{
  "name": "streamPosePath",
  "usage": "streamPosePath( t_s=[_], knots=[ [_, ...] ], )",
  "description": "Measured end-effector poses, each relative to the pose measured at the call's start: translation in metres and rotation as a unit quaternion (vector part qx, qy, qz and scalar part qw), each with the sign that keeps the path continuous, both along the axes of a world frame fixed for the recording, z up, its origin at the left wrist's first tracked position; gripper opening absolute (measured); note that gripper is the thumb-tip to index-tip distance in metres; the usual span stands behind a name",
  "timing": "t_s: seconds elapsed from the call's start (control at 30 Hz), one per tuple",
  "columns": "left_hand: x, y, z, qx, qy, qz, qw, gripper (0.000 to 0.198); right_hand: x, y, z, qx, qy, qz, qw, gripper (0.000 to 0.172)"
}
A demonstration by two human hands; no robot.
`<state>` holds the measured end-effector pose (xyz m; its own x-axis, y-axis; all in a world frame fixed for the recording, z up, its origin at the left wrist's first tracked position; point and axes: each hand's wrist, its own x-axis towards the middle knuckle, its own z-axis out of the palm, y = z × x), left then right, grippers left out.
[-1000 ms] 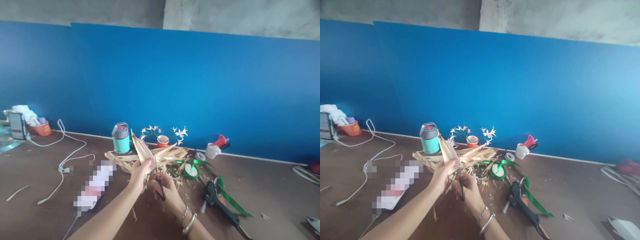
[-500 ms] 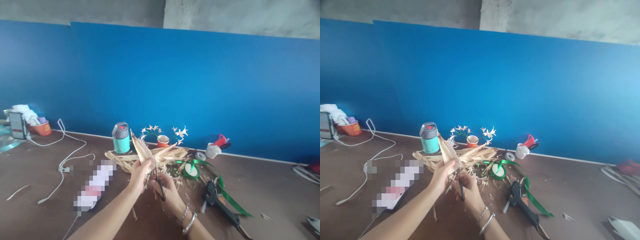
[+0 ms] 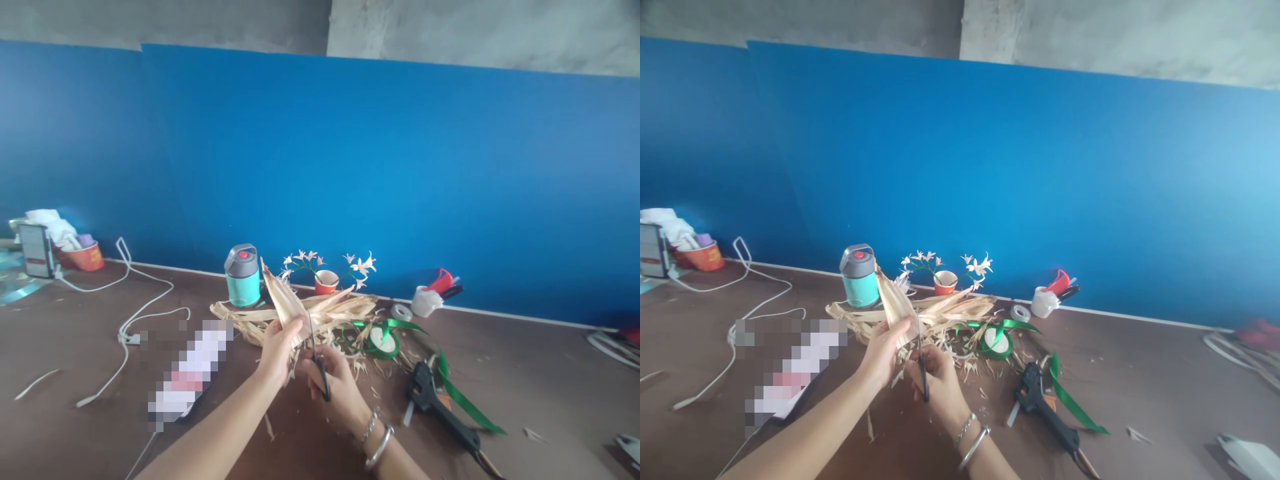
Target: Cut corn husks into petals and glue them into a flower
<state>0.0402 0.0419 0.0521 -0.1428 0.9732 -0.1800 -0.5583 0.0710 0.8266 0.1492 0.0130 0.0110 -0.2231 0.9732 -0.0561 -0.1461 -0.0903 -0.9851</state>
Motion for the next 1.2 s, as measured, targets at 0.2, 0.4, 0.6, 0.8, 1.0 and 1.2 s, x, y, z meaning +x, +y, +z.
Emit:
streamPosePath(
  t_s=[0.2, 0.4, 0.6, 0.8, 1.0, 1.2],
  knots=[
    [0.000, 0.000, 0.000, -0.008, -0.001, -0.004, 1.000, 0.026, 0.001, 0.000, 0.001, 0.002, -0.016, -0.008, 1.000, 0.031],
    [-0.001, 0.002, -0.001, 0.002, 0.036, 0.015, 0.999, 0.027, 0.001, -0.001, 0.004, 0.001, -0.026, -0.013, 1.000, 0.030],
    [-0.002, 0.002, -0.002, 0.002, 0.105, 0.038, 0.994, 0.034, 0.000, -0.001, 0.005, 0.010, -0.034, -0.011, 0.999, 0.029],
    [-0.004, 0.003, -0.003, 0.011, 0.169, 0.044, 0.985, 0.041, 0.000, -0.001, 0.009, 0.001, -0.029, -0.006, 1.000, 0.031],
    [-0.008, 0.006, -0.009, 0.037, 0.238, 0.052, 0.969, 0.045, 0.000, -0.001, 0.010, 0.005, -0.033, 0.000, 0.999, 0.033],
    [-0.009, 0.007, -0.007, 0.048, 0.256, 0.022, 0.965, 0.051, 0.001, 0.000, 0.005, 0.013, -0.033, 0.004, 0.999, 0.035]
  ],
)
